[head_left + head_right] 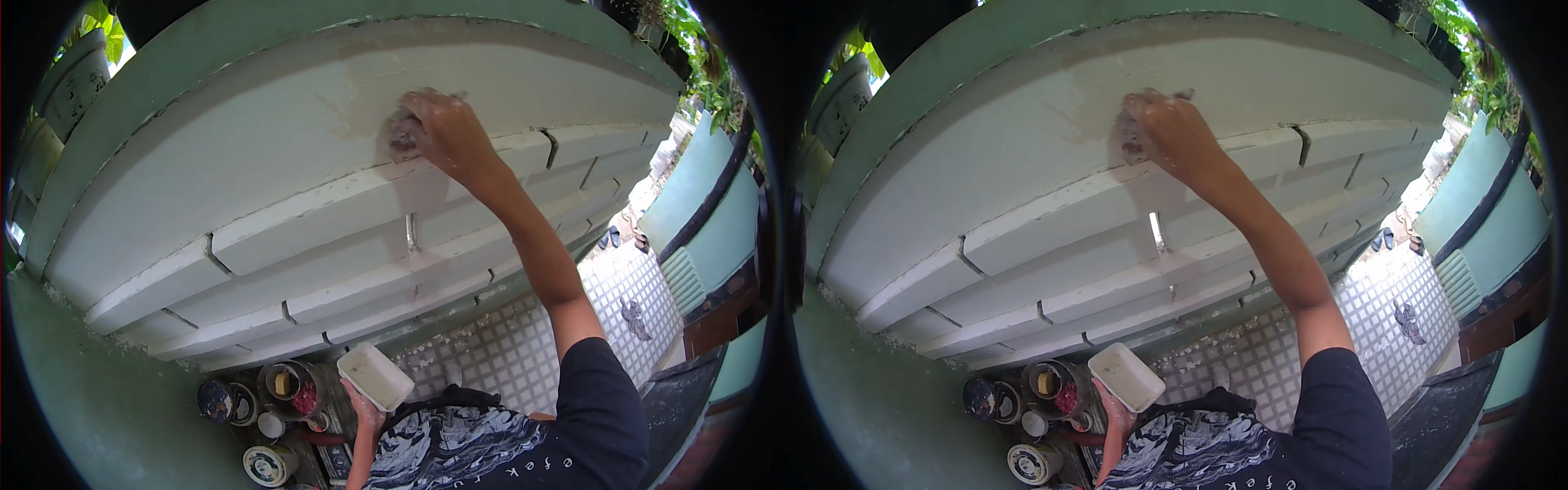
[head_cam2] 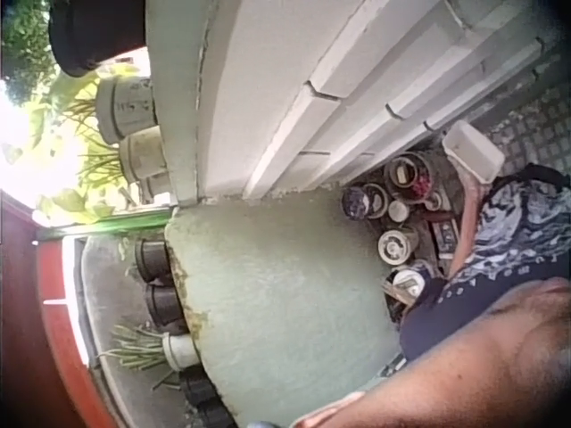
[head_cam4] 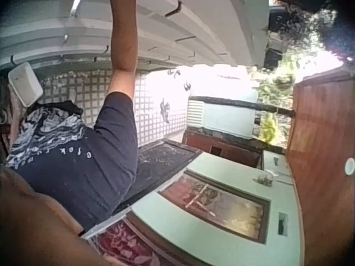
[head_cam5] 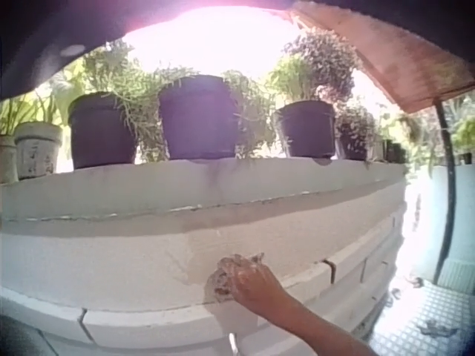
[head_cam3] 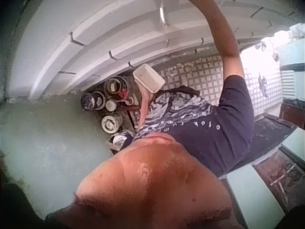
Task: Applying and smoothing putty on a white brick wall using a plastic scraper.
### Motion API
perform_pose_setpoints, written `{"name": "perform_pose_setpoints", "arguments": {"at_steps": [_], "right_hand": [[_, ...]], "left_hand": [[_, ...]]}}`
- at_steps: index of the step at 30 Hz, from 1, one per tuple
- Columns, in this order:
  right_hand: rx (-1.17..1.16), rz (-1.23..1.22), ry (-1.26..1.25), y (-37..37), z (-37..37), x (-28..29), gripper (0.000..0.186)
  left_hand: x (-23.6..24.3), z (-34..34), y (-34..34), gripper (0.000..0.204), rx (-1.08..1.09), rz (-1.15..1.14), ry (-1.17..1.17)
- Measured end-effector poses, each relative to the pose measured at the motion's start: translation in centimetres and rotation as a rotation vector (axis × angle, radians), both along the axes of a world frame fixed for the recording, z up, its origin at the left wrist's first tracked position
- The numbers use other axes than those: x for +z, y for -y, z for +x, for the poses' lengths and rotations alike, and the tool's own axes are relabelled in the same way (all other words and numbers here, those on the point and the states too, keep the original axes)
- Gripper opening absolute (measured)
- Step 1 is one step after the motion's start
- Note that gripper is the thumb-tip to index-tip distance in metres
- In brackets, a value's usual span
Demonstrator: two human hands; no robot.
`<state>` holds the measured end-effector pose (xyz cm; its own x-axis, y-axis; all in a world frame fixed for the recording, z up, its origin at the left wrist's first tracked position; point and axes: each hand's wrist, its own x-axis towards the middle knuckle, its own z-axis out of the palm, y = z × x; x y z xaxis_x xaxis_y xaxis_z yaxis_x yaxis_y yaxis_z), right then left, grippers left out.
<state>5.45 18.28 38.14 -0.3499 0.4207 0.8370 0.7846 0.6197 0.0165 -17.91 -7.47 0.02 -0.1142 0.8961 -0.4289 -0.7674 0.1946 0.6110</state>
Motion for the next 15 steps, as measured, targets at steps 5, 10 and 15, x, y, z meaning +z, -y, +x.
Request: {"name": "perform_pose_setpoints", "arguments": {"at_steps": [5,10,15], "right_hand": [[0.085,0.108,-0.054,0.5,-1.9,-0.6,0.021],[-0.226,0.324,0.243,-0.7,4.0,-2.6,0.023],[-0.131,0.379,0.085,-0.3,3.2,-2.9,0.024]], "left_hand": [[0.0,-0.8,0.8,0.075,0.006,-0.005,0.022],[-1.3,-2.5,1.9,0.076,0.047,0.035,0.065],[-1.0,-2.1,1.9,0.075,0.038,0.078,0.101]]}}
